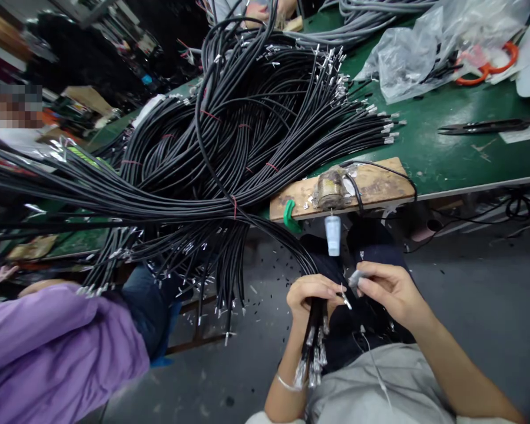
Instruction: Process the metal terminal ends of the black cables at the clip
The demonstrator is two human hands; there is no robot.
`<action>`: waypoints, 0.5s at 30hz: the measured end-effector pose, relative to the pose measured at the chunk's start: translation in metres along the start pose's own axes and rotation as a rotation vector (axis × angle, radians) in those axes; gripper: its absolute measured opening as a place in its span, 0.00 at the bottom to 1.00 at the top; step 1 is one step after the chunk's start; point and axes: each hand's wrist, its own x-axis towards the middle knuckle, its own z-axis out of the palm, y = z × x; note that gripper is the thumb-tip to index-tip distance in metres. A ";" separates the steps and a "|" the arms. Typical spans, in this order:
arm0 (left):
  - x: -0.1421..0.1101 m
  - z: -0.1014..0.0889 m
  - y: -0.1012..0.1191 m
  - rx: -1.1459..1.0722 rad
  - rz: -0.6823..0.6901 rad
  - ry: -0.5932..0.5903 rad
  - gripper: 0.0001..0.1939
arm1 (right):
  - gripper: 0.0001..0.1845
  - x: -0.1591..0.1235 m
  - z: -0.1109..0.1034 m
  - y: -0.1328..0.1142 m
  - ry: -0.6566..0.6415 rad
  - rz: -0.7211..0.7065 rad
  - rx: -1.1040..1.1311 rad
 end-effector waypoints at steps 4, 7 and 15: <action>0.001 0.000 0.002 0.032 0.023 -0.038 0.08 | 0.12 -0.003 0.005 -0.003 0.009 -0.028 -0.070; 0.004 -0.001 0.006 0.055 0.018 -0.069 0.06 | 0.12 -0.002 0.006 0.002 -0.004 -0.021 -0.061; 0.018 -0.012 0.016 0.384 -0.256 -0.432 0.06 | 0.18 -0.005 0.006 -0.009 -0.014 -0.415 -0.533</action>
